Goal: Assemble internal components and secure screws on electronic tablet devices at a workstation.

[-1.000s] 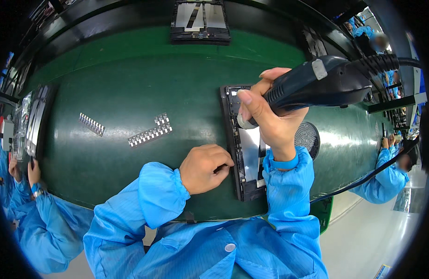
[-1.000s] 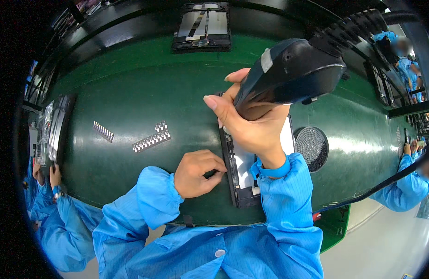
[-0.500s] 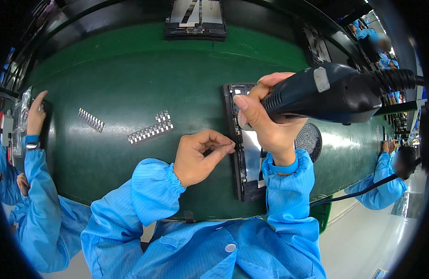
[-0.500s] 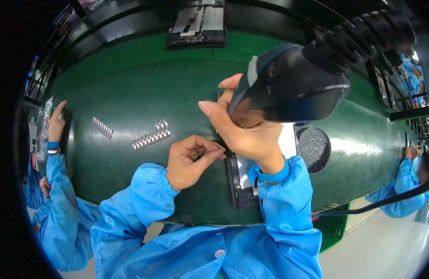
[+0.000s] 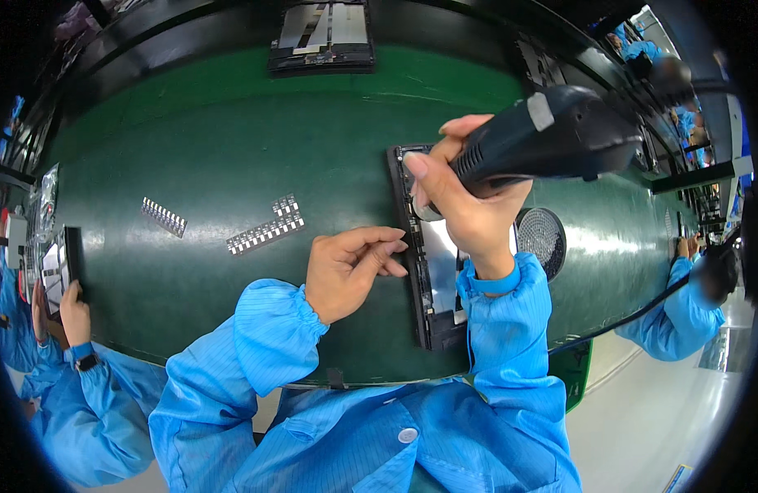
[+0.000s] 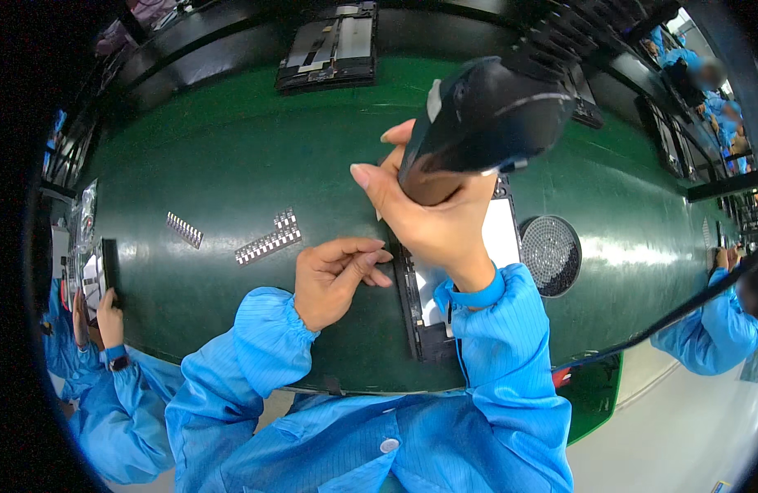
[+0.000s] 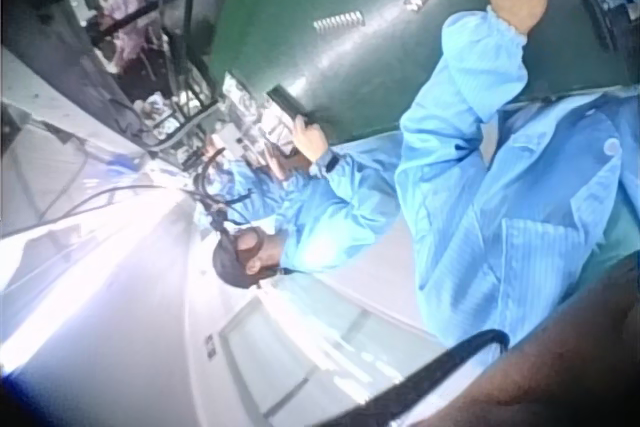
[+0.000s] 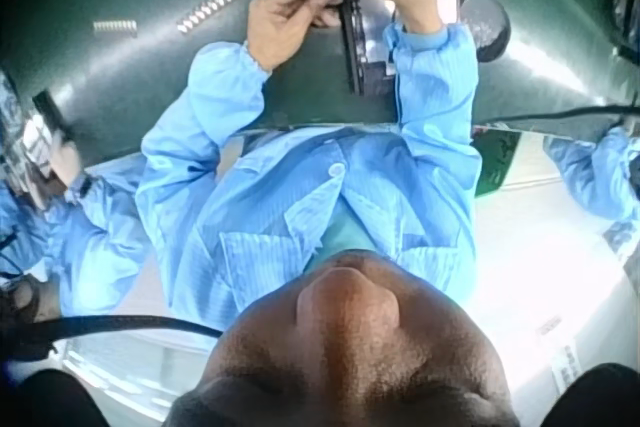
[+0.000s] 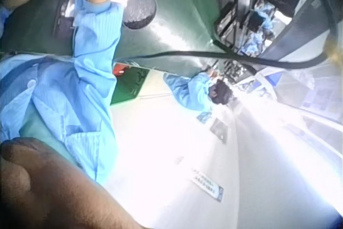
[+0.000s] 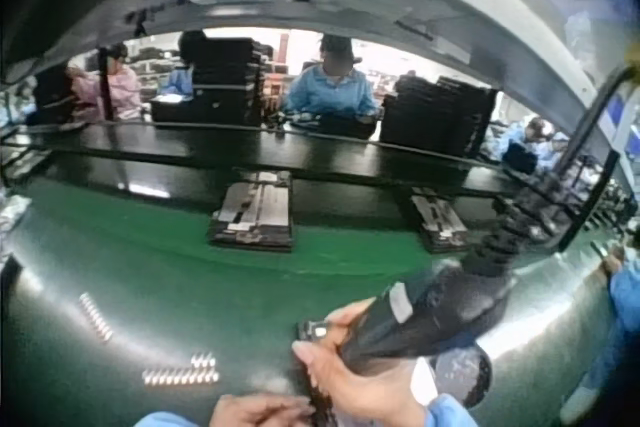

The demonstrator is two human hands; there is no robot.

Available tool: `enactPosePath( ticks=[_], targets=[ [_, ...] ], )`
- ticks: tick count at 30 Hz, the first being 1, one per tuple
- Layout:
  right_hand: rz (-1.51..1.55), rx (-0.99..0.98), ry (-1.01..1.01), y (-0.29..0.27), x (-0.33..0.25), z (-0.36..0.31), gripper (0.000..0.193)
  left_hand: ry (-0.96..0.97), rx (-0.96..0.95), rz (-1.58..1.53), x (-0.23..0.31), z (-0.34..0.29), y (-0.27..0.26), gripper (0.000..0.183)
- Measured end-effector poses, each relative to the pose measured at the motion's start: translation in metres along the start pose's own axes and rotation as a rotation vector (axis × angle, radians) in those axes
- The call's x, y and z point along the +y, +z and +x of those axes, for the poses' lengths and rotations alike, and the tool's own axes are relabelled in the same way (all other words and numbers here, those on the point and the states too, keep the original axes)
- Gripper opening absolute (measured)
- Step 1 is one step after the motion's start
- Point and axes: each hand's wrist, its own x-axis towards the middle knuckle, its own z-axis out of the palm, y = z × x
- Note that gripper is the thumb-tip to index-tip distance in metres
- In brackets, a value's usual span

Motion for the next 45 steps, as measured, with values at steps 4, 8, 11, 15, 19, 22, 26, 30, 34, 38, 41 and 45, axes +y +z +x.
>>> enactPosePath(
  ticks=[4, 8, 11, 15, 19, 22, 26, 30, 34, 38, 41, 45],
  targets=[
    [0.0, 0.073, -0.095, -0.01, -0.023, 0.01, 0.033, 0.217, -0.014, 0.051, -0.007, 0.003, -0.01, 0.02],
    [-0.004, 0.216, -0.302, -0.037, -0.056, 0.017, 0.038, 0.326, -0.021, 0.187, 0.0, -0.011, -0.011, 0.025],
    [-0.006, 0.353, -0.388, -0.06, -0.074, 0.016, 0.037, 0.355, -0.13, 0.438, 0.005, -0.027, 0.002, 0.035],
    [-0.126, 0.418, -0.476, -0.093, -0.101, 0.012, 0.034, 0.543, -0.342, 0.664, 0.003, -0.045, 0.027, 0.034],
    [-0.111, 0.615, -0.555, -0.123, -0.116, 0.011, 0.034, 0.836, -0.508, 0.898, 0.002, -0.048, 0.063, 0.05],
    [-0.315, 0.712, -0.518, -0.134, -0.121, 0.005, 0.034, 0.942, -0.52, 1.051, -0.015, -0.032, 0.054, 0.046],
    [-0.308, 0.692, -0.566, -0.143, -0.123, 0.001, 0.034, 1.0, -0.417, 1.264, 0.003, 0.039, 0.043, 0.036],
    [-0.342, 0.672, -0.56, -0.145, -0.126, 0.001, 0.034, 1.115, -0.183, 1.289, 0.012, 0.147, 0.012, 0.037],
    [-0.278, 0.728, -0.486, -0.148, -0.134, -0.004, 0.032, 0.759, 0.045, 1.45, 0.035, 0.192, 0.003, 0.037],
    [-0.328, 0.762, -0.52, -0.161, -0.135, -0.006, 0.032, 0.666, 0.024, 1.66, 0.063, 0.182, -0.032, 0.053],
    [-0.285, 0.775, -0.573, -0.168, -0.139, -0.006, 0.031, 0.572, 0.092, 1.898, 0.079, 0.196, -0.094, 0.049],
    [-0.374, 0.791, -0.638, -0.172, -0.138, -0.004, 0.028, 0.053, 0.1, 2.106, 0.101, 0.208, -0.146, 0.066]
  ],
)
